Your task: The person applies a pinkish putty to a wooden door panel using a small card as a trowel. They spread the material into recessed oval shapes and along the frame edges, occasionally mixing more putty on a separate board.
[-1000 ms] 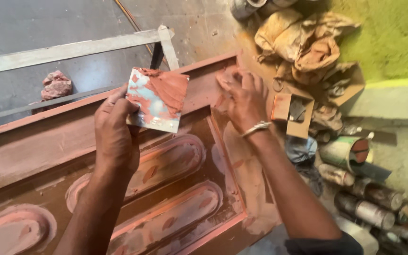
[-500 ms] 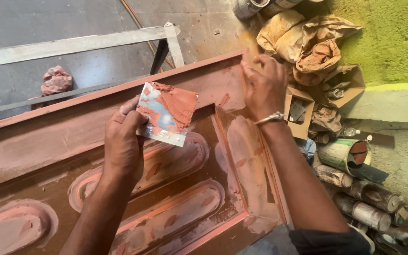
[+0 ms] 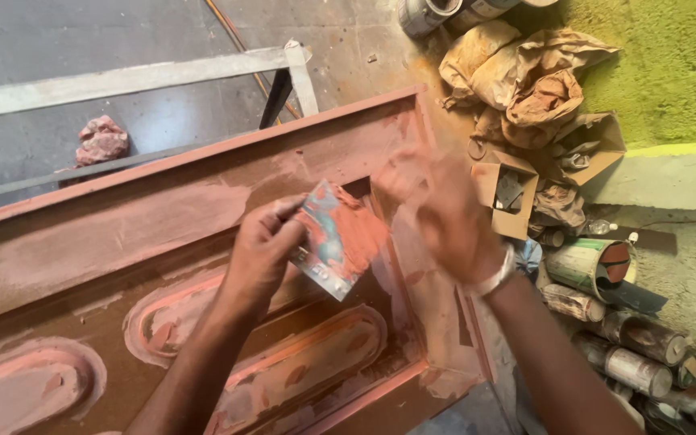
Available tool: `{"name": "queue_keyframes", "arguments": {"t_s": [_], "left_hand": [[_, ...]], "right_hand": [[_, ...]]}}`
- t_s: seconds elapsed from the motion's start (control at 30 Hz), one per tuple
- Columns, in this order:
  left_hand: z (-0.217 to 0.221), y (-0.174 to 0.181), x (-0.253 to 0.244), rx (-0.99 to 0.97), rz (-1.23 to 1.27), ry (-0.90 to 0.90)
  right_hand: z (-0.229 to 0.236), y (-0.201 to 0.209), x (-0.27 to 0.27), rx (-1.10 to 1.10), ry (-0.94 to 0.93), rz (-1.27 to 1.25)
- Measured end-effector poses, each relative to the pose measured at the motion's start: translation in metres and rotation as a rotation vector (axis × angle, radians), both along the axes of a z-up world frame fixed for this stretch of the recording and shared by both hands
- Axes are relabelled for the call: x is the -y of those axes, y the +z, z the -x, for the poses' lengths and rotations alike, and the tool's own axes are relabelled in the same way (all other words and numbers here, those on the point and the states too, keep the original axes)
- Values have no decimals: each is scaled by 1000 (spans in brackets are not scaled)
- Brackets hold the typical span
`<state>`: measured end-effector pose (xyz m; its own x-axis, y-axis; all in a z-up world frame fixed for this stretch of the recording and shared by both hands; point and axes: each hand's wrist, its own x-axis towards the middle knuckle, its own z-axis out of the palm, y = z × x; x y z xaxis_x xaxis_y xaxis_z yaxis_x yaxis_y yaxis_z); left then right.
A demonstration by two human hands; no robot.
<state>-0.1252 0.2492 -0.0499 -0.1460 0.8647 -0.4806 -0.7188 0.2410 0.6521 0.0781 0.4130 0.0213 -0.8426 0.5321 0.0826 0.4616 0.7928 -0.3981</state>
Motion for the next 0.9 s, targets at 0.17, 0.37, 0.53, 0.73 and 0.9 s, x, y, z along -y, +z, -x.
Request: {"name": "queue_keyframes", "arguments": {"t_s": [0.17,0.37,0.53,0.73,0.9], "left_hand": [[-2,-8,4,-88,7,-28],[5,-8,14,-137,33,-23],[5,-9,23,-126,20,-21],[7,-15,41,-82,4,39],[6,-3,49,-143,13,-4]], "right_hand": [[16,12,59,15,175,-189],[13,15,45,-185,-37,507],[30,-26,12,30,-188,104],[20,-57,28,204,-96,-261],[17,-38,11,151,-59,-195]]}}
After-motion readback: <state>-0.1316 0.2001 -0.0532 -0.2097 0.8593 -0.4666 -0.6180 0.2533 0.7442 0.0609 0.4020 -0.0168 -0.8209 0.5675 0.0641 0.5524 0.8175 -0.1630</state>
